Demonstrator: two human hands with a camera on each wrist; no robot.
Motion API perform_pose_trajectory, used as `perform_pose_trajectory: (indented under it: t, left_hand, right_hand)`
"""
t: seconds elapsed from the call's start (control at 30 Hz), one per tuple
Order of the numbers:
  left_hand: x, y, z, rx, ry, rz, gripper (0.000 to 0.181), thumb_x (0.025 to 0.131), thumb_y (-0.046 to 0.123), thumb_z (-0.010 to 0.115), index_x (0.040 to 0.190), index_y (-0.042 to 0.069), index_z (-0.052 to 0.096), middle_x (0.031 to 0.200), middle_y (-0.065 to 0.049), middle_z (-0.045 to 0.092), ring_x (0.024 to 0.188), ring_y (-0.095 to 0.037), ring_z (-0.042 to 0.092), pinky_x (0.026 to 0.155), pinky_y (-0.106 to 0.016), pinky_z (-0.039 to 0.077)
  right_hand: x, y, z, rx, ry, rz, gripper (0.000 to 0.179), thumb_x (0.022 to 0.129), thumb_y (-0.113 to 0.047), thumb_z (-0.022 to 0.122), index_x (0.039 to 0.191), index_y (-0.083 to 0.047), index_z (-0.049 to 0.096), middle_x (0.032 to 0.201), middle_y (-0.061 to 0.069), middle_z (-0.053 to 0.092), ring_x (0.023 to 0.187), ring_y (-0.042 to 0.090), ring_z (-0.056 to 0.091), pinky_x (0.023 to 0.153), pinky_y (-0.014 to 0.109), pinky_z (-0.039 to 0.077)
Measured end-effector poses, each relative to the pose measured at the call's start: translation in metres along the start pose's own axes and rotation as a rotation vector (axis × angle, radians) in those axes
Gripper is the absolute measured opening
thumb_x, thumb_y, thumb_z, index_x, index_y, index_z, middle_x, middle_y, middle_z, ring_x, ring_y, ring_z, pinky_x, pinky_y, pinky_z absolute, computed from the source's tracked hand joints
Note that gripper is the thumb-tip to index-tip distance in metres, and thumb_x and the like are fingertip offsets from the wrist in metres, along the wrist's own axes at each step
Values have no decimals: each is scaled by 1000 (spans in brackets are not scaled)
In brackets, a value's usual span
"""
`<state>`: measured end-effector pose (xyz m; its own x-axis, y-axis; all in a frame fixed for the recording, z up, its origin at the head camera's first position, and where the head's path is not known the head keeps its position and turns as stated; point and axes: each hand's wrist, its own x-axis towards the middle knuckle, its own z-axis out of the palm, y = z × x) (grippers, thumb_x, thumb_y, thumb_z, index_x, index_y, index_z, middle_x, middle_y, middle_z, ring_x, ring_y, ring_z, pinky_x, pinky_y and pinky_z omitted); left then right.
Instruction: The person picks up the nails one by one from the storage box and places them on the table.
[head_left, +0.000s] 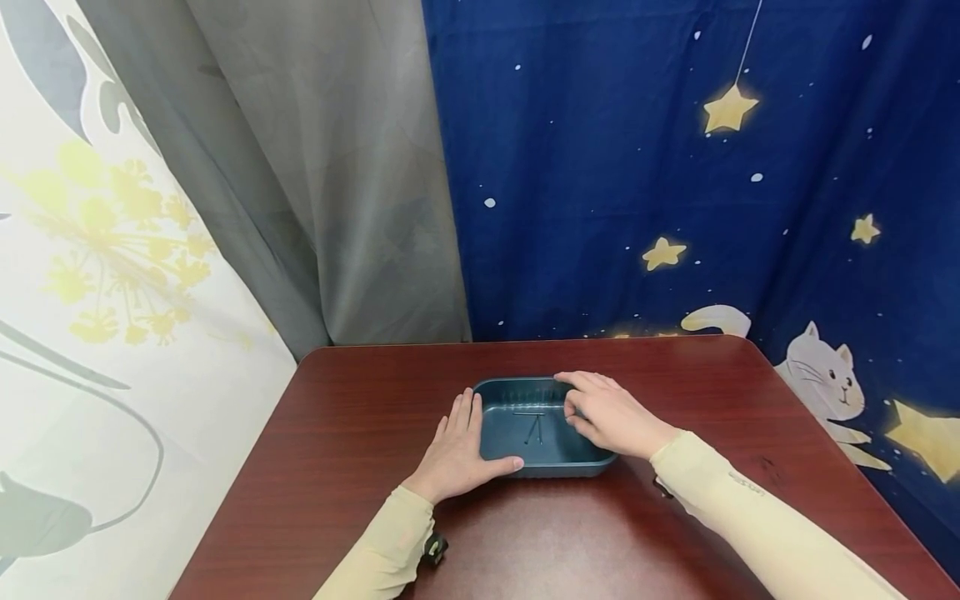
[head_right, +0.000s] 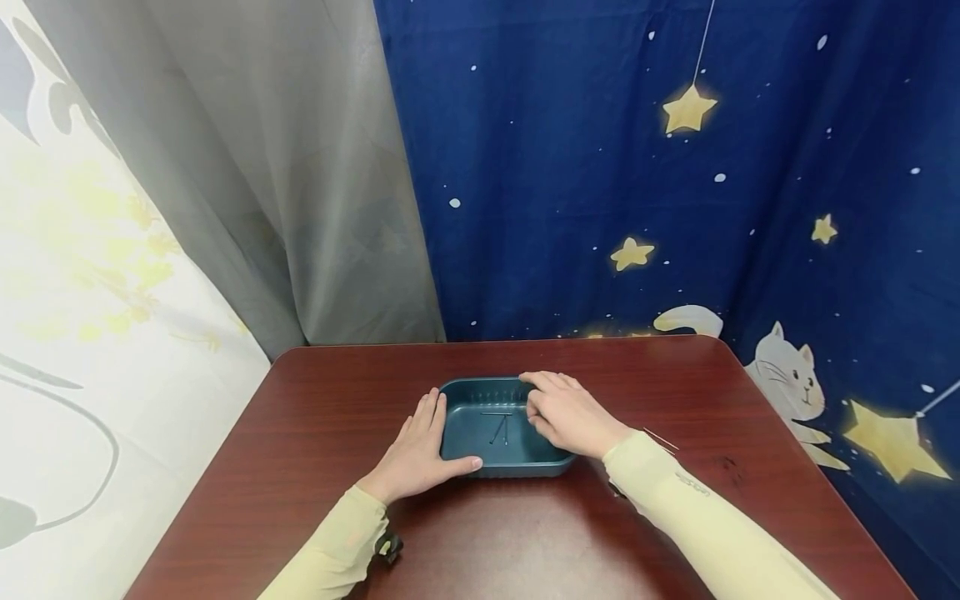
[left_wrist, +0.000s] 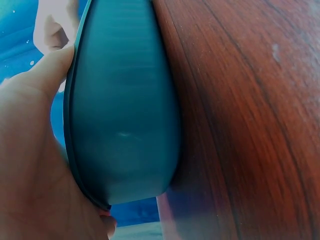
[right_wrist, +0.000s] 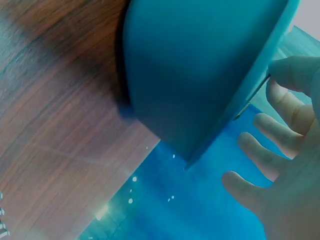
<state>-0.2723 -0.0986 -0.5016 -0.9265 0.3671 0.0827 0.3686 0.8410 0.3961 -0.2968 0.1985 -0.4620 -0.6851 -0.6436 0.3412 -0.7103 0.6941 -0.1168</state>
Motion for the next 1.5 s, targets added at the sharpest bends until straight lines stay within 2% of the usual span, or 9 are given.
perform_pose_trajectory:
  t: [0.23, 0.53, 0.93, 1.3, 1.5]
  left_hand:
    - [-1, 0, -1, 1, 4, 7, 131, 73, 92, 50, 161, 4, 12, 168, -11, 1, 154, -29, 5, 119, -54, 18]
    - [-2, -1, -1, 9, 8, 23, 130, 74, 91, 51, 161, 3, 11, 168, -10, 0, 154, -29, 5, 119, -54, 17]
    - [-2, -2, 2, 0, 14, 24, 128, 76, 88, 53, 161, 2, 13, 168, -11, 1, 154, -31, 6, 118, -55, 17]
    - [-1, -2, 2, 4, 15, 22, 130, 74, 93, 48, 161, 3, 12, 168, -10, 1, 154, -30, 5, 118, -55, 18]
    - [-1, -1, 1, 5, 12, 22, 129, 75, 91, 50, 161, 3, 13, 168, -11, 1, 154, -30, 6, 118, -56, 19]
  right_hand:
    - [-9, 11, -14, -42, 42, 61, 18, 90, -19, 75, 85, -27, 59, 148, 11, 50, 134, 30, 47, 108, 56, 36]
    - [-24, 31, -36, -79, 88, 135, 15, 90, -18, 74, 84, -24, 61, 145, 14, 52, 131, 35, 49, 106, 61, 36]
    - [-45, 53, -51, -114, 120, 179, 14, 89, -15, 74, 83, -22, 63, 141, 17, 54, 128, 37, 50, 105, 61, 34]
    - [-66, 67, -57, -96, 118, 248, 15, 87, -10, 77, 82, -19, 65, 137, 21, 55, 126, 40, 50, 100, 64, 37]
    - [-79, 85, -52, -110, 127, 285, 17, 86, -10, 77, 80, -20, 65, 136, 22, 56, 122, 42, 54, 93, 64, 43]
